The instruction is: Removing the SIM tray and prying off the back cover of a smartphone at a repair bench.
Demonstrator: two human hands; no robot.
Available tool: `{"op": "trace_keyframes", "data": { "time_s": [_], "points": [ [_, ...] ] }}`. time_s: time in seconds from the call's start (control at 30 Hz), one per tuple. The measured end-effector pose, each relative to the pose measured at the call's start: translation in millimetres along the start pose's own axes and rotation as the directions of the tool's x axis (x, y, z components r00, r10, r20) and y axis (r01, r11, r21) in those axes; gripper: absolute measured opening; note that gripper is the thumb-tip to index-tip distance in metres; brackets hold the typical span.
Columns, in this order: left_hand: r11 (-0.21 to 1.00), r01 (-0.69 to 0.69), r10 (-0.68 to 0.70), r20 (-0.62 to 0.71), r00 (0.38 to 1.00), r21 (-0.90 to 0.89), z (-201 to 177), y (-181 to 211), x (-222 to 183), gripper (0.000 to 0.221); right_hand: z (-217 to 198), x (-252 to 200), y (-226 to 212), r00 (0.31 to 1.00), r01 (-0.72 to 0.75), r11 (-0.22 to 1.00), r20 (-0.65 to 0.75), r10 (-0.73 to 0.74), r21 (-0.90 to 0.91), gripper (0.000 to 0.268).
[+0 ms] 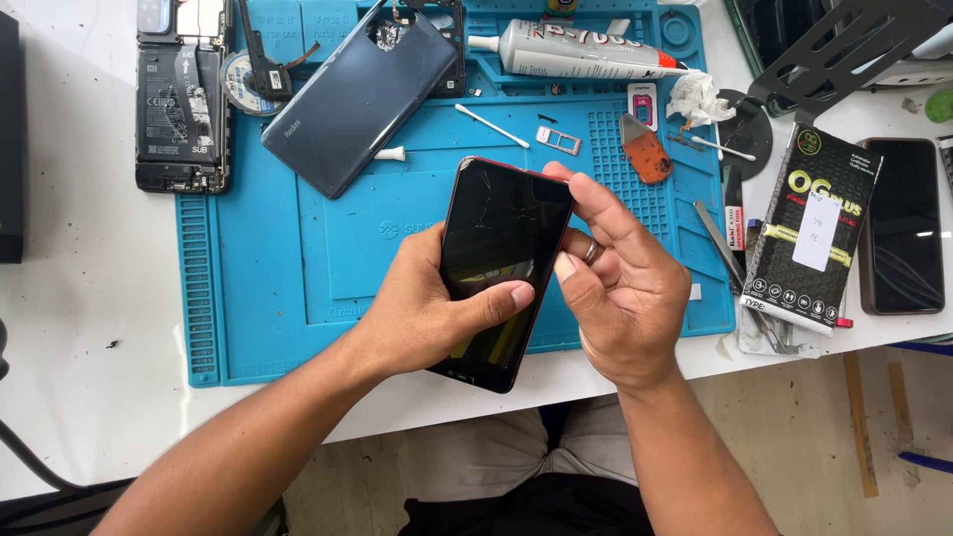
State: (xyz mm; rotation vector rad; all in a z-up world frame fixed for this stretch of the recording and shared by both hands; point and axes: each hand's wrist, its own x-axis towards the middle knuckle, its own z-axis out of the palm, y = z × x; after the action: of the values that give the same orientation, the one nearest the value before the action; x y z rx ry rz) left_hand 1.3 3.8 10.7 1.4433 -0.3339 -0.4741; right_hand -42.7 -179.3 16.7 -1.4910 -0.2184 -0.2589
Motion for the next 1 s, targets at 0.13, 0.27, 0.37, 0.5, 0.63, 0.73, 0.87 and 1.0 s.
{"op": "trace_keyframes", "data": {
  "time_s": [0.13,0.27,0.37,0.5,0.63,0.73,0.87,1.0],
  "points": [
    [1.0,0.011,-0.011,-0.021,1.0,0.008,0,0,0,0.032,1,4,2,1.0,0.014,0.999,-0.027,-0.015,-0.034,0.049],
    [0.999,0.039,-0.039,-0.031,0.999,0.009,1,2,-1,0.032,5,14,0,0.995,0.023,0.995,-0.092,-0.032,-0.096,0.043],
    [1.0,0.001,-0.001,-0.036,0.999,-0.002,0,2,0,0.033,4,19,-1,0.995,0.042,0.993,-0.081,-0.051,-0.111,0.043],
    [1.0,-0.004,0.005,-0.027,1.0,0.017,-1,5,1,0.034,2,21,3,0.995,0.022,0.996,-0.094,-0.03,-0.092,0.041],
    [0.999,0.002,-0.001,-0.037,0.999,0.033,-1,4,1,0.035,0,23,8,0.993,0.022,0.997,-0.118,-0.03,-0.069,0.037],
    [0.999,0.013,-0.011,-0.034,0.999,0.044,-1,5,0,0.034,-3,24,15,0.992,0.035,0.998,-0.122,-0.041,-0.05,0.03],
    [0.997,0.031,-0.029,-0.038,0.999,0.069,-2,7,0,0.033,-5,26,17,0.991,0.021,1.0,-0.135,-0.022,-0.009,0.027],
    [0.996,0.038,-0.036,-0.023,0.999,0.085,-2,5,-1,0.034,-5,27,18,0.982,0.005,1.0,-0.188,-0.005,-0.001,0.015]
  ]
}}
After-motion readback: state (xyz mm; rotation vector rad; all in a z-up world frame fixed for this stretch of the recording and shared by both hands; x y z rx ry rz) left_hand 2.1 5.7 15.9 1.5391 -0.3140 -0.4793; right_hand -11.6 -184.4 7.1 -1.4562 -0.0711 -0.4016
